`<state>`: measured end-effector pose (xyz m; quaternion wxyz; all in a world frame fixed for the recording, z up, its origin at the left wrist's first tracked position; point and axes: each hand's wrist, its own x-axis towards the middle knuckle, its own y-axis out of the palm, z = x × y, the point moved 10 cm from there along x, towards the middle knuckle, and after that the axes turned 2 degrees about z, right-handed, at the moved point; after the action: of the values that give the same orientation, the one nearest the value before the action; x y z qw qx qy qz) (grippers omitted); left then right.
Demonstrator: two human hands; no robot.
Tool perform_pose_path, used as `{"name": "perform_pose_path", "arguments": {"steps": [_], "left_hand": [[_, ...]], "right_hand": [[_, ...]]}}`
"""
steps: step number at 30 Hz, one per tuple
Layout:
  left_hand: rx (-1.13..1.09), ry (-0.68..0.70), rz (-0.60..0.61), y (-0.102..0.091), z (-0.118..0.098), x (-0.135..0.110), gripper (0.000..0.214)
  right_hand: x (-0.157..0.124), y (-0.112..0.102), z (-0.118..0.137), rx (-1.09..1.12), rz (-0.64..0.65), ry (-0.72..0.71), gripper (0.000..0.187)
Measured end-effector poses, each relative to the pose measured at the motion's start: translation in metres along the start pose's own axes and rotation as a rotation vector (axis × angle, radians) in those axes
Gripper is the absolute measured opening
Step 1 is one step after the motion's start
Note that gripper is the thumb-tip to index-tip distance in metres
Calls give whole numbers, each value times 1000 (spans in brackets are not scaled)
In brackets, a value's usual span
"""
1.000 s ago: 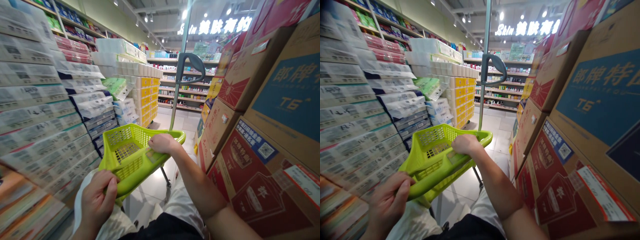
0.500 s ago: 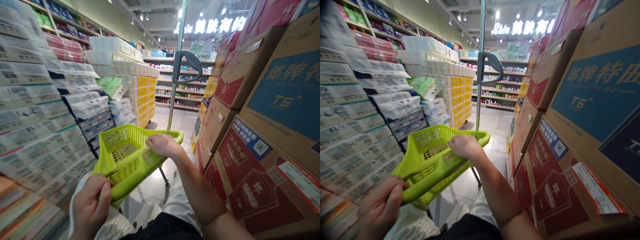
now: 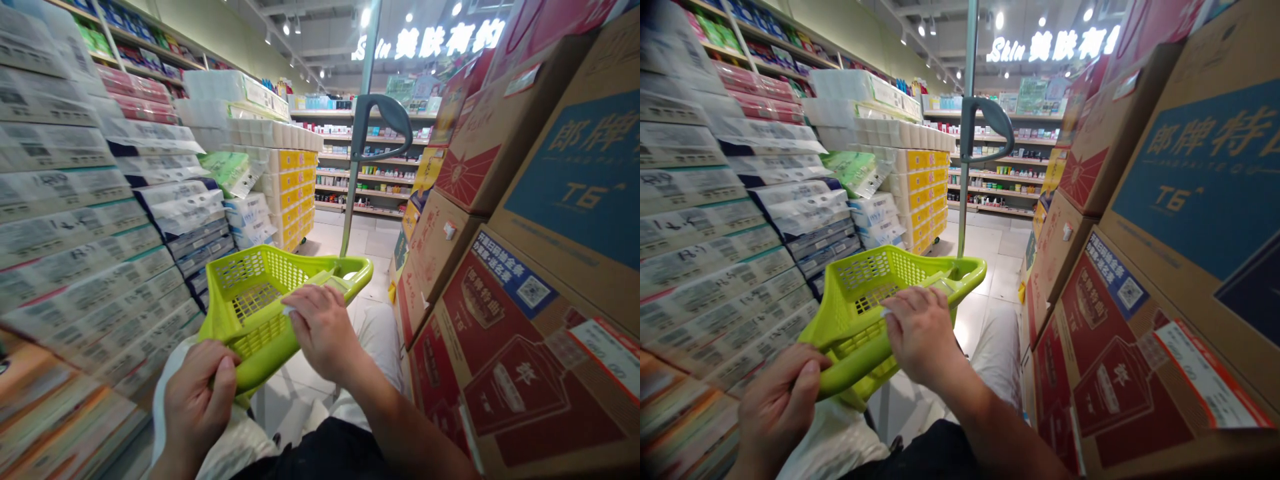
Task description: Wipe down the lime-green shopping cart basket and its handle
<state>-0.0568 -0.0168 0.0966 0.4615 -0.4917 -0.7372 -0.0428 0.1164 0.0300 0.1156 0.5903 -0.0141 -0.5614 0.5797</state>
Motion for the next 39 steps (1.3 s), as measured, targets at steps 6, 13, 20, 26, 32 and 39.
{"name": "perform_pose_path", "arguments": {"steps": [6, 13, 20, 26, 32, 39], "left_hand": [[49, 42, 68, 4, 0, 3, 27], [67, 112, 68, 6, 5, 2, 26], [52, 66, 106, 7, 1, 4, 27], [38, 60, 74, 6, 0, 3, 28], [47, 89, 114, 9, 0, 3, 27], [37, 74, 106, 8, 4, 1, 29]], "right_hand": [[-8, -28, -62, 23, -269, 191, 28], [-24, 11, 34, 104, -142, -102, 25], [-17, -12, -17, 21, -219, 28, 25], [-14, -24, -45, 45, -312, 138, 27], [-27, 17, 52, 119, -121, -138, 24], [-15, -15, -28, -9, -238, 81, 25]]}}
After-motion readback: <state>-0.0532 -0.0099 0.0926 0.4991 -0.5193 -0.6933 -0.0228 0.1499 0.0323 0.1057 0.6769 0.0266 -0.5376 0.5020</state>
